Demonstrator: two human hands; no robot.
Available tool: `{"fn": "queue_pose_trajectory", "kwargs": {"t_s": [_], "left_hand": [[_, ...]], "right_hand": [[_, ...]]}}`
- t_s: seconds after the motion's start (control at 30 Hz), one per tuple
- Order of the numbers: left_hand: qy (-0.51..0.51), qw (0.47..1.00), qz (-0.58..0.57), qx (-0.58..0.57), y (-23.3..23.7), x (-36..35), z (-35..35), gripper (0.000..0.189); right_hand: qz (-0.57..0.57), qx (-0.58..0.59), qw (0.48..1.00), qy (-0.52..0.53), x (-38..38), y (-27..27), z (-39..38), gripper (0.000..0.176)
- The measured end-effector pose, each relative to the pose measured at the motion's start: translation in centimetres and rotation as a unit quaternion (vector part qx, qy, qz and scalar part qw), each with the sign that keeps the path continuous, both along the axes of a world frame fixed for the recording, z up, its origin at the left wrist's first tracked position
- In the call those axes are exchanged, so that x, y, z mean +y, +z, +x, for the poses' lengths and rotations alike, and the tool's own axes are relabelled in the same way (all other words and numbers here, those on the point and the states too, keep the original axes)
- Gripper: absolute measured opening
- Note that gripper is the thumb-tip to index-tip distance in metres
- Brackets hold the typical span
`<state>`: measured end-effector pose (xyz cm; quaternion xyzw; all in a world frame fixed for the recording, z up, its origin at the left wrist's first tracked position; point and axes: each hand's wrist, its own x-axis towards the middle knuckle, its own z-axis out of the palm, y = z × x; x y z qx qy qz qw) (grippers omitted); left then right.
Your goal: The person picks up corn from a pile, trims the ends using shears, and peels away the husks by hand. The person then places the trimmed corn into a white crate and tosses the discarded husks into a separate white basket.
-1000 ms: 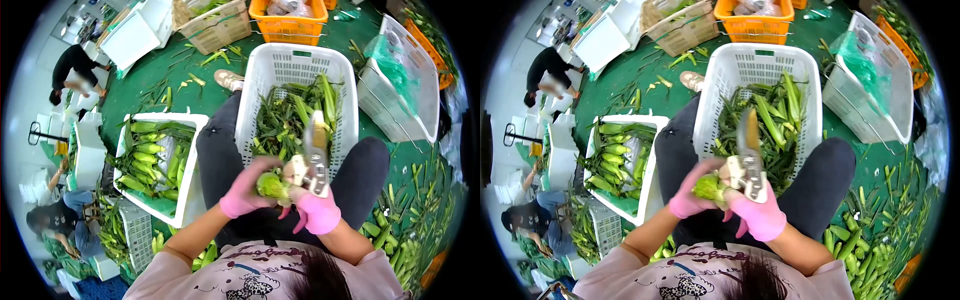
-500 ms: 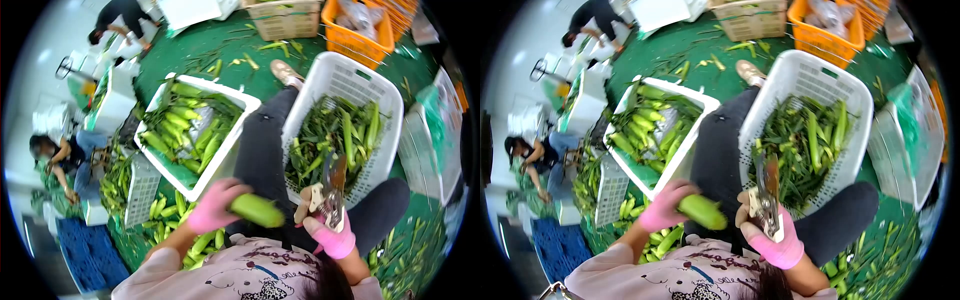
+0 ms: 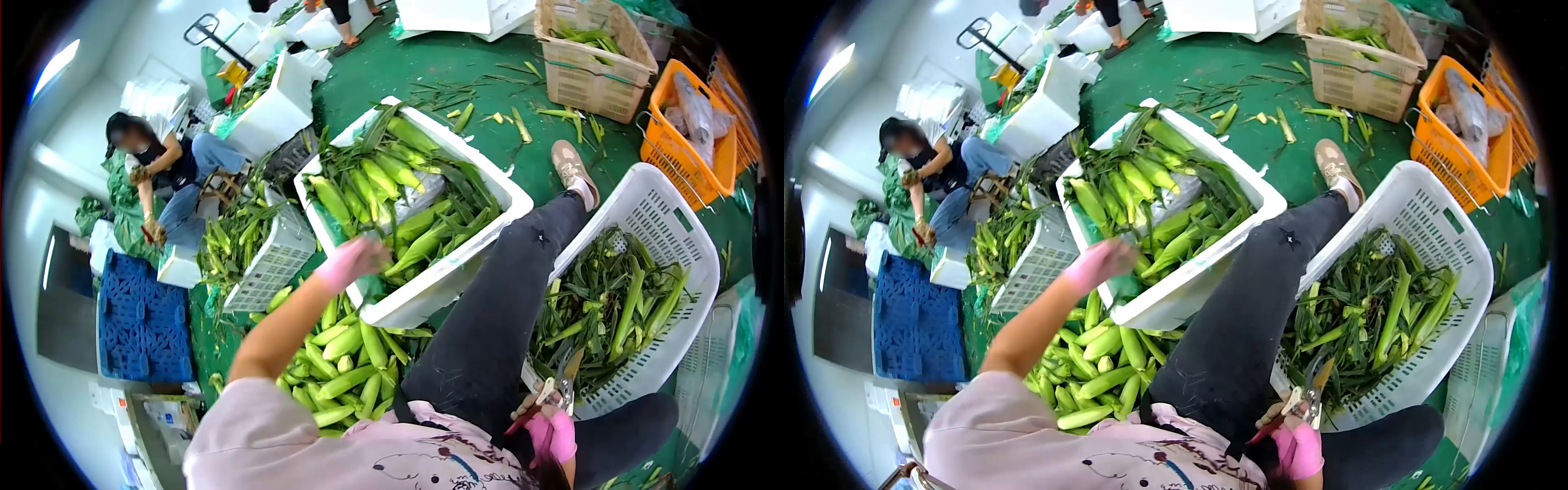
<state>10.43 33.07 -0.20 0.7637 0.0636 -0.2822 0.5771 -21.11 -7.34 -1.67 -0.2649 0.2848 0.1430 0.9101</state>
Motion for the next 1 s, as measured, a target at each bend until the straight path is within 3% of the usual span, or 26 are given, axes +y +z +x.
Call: {"fn": "queue_pose_trajectory", "kwargs": {"t_s": [0.03, 0.07, 0.1, 0.13, 0.2, 0.23, 0.27, 0.3, 0.37, 0.43, 0.47, 0.53, 0.6, 0.63, 0.67, 0.73, 0.83, 0.93, 1.0], "left_hand": [[0.089, 0.975, -0.169, 0.110, -8.3, 0.9, 4.9, 0.038], [0.069, 0.991, 0.090, 0.073, -13.3, -1.4, 7.6, 0.049], [-0.054, 0.966, 0.254, 0.012, -16.8, -3.5, 8.7, 0.063], [-0.154, 0.880, 0.450, -0.008, -20.3, -5.1, 9.4, 0.066], [-0.161, 0.876, 0.453, -0.047, -22.2, -6.8, 9.9, 0.076], [-0.171, 0.890, 0.419, -0.062, -21.6, -7.1, 10.0, 0.081], [-0.161, 0.920, 0.357, -0.004, -18.1, -7.9, 10.0, 0.084], [-0.051, 0.948, 0.315, 0.013, -13.8, -9.1, 8.1, 0.080], [0.004, 0.994, 0.051, 0.101, -5.1, -8.6, 4.9, 0.058], [-0.031, 0.991, -0.002, 0.127, 2.8, -7.1, 2.1, 0.055], [-0.061, 0.994, -0.037, 0.081, 5.4, -6.7, -0.3, 0.069], [-0.084, 0.986, -0.144, 0.019, 7.9, -8.0, -4.4, 0.085], [0.059, 0.911, -0.380, 0.148, 8.7, -12.1, -6.3, 0.094], [0.101, 0.900, -0.394, 0.157, 6.8, -13.6, -5.9, 0.090], [0.077, 0.885, -0.445, 0.111, 5.4, -16.2, -5.8, 0.078], [0.016, 0.788, -0.586, 0.190, 2.9, -21.2, -5.4, 0.067], [-0.072, 0.860, -0.468, 0.189, 3.6, -26.8, -7.4, 0.068], [-0.243, 0.904, -0.327, 0.127, 5.3, -30.2, -9.0, 0.073], [-0.317, 0.921, -0.227, 0.022, 5.4, -32.2, -10.1, 0.070]], "right_hand": [[0.027, -0.001, 1.000, -0.003, 0.1, 0.7, -0.3, 0.055], [0.021, 0.006, 1.000, -0.012, 0.3, 1.5, -0.7, 0.060], [0.014, 0.015, 1.000, -0.021, 0.5, 2.7, -1.1, 0.065], [0.004, 0.023, 0.999, -0.027, 0.6, 3.9, -1.5, 0.071], [-0.008, -0.041, 0.998, -0.037, 0.7, 3.9, -2.5, 0.076], [-0.017, -0.027, 0.998, -0.048, 0.7, 3.4, -3.1, 0.076], [-0.022, -0.012, 0.998, -0.058, 0.7, 3.0, -3.5, 0.076], [-0.008, -0.015, 0.998, -0.062, 0.4, 2.7, -3.5, 0.076], [0.009, -0.014, 0.997, -0.070, 0.1, 2.2, -3.3, 0.075], [0.034, -0.017, 0.998, -0.060, -0.5, 0.9, -2.9, 0.075], [0.047, -0.020, 0.997, -0.053, -0.4, 0.5, -2.6, 0.075], [0.050, -0.048, 0.997, -0.018, -0.2, 0.3, -1.5, 0.074], [-0.002, -0.096, 0.995, 0.039, -0.4, 0.3, -0.8, 0.072], [-0.015, -0.133, 0.990, 0.052, -0.2, 0.6, -0.4, 0.073], [-0.029, -0.163, 0.985, 0.053, -0.3, 0.9, -0.2, 0.076], [-0.087, -0.182, 0.976, 0.082, -1.0, 3.0, 0.0, 0.084], [-0.381, -0.189, 0.904, 0.038, -3.1, 5.5, -0.5, 0.084], [-0.642, -0.189, 0.743, 0.006, -6.1, 6.5, -0.9, 0.090], [-0.654, -0.186, 0.732, 0.035, -7.3, 7.9, -1.0, 0.086]]}}
